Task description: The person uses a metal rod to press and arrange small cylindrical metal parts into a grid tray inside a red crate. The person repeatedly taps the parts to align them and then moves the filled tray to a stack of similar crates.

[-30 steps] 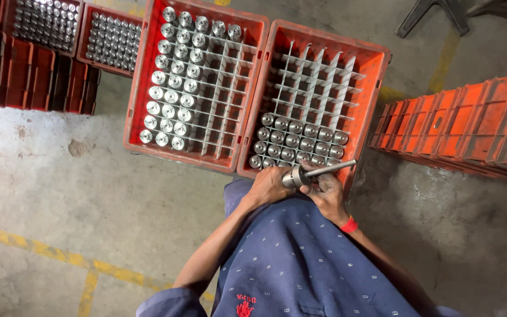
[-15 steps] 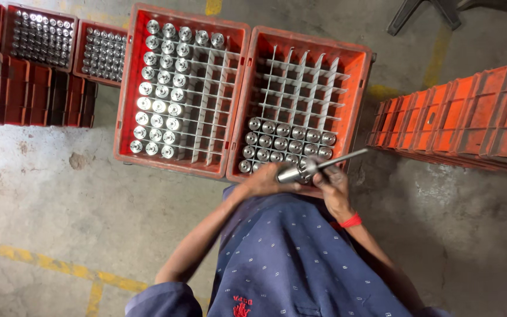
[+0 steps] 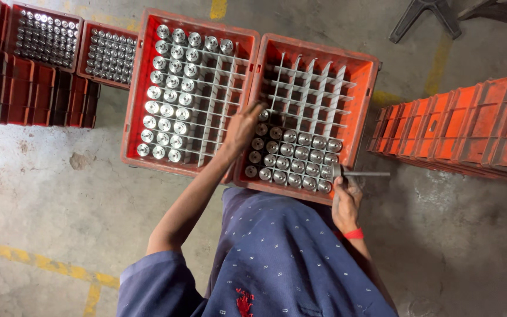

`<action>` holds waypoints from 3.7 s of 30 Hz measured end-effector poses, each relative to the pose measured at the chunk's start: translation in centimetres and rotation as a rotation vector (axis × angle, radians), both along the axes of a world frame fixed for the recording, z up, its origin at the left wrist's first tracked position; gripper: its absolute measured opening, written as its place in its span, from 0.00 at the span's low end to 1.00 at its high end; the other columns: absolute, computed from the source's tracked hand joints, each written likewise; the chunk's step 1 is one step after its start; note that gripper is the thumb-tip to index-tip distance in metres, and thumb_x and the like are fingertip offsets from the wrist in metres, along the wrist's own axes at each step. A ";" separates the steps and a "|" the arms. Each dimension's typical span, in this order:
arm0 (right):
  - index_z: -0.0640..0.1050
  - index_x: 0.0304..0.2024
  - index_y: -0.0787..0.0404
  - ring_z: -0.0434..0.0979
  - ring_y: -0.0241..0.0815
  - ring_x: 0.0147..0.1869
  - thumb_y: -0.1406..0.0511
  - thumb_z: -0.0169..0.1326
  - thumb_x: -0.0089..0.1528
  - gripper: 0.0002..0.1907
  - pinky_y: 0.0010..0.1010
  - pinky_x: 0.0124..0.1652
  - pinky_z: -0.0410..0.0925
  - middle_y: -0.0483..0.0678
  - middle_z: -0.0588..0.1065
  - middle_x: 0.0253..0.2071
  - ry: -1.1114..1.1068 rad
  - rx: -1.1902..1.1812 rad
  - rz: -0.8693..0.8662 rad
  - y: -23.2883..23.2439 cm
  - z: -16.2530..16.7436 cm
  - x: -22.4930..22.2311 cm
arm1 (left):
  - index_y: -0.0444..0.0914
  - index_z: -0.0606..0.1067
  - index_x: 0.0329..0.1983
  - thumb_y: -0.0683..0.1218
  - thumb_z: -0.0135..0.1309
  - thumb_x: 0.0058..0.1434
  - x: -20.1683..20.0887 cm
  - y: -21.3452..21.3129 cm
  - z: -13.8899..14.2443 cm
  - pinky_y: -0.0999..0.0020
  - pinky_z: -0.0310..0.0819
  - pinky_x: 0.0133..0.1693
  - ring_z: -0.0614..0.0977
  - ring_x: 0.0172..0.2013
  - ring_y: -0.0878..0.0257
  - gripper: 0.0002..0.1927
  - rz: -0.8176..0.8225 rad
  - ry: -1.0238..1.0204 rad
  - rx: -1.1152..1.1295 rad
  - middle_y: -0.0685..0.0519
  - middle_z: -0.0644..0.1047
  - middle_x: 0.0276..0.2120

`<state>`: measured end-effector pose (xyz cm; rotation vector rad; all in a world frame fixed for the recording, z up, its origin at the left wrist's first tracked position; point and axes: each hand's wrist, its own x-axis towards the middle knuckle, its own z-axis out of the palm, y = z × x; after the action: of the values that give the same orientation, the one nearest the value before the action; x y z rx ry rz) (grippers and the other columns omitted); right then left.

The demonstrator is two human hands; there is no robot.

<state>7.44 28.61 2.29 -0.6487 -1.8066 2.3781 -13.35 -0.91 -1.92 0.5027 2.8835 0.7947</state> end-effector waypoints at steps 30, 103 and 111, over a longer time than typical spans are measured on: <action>0.74 0.64 0.69 0.70 0.31 0.50 0.69 0.58 0.65 0.25 0.22 0.52 0.63 0.42 0.75 0.49 -0.068 -0.042 0.067 -5.1 -0.2 0.2 | 0.37 0.72 0.40 0.52 0.67 0.57 3.6 0.1 5.5 0.66 0.75 0.29 0.77 0.27 0.65 0.20 0.333 -0.729 1.289 0.53 0.76 0.28; 0.72 0.65 0.70 0.75 0.39 0.62 0.68 0.61 0.64 0.28 0.27 0.60 0.68 0.52 0.75 0.59 0.032 0.016 0.291 -7.6 4.3 -2.8 | 0.39 0.78 0.48 0.50 0.68 0.49 14.7 3.7 4.9 0.52 0.75 0.41 0.83 0.40 0.43 0.24 0.158 -0.474 0.461 0.40 0.82 0.35; 0.70 0.64 0.70 0.72 0.41 0.68 0.66 0.63 0.61 0.31 0.30 0.65 0.66 0.53 0.72 0.65 0.131 0.025 0.573 -4.2 2.6 -2.4 | 0.41 0.80 0.48 0.56 0.67 0.50 15.1 5.1 6.8 0.52 0.77 0.44 0.85 0.40 0.46 0.25 -0.009 -0.680 0.370 0.42 0.84 0.37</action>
<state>5.09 24.42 4.94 0.0505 -2.1817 2.6313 1.71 4.20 4.91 0.2100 2.1205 1.2213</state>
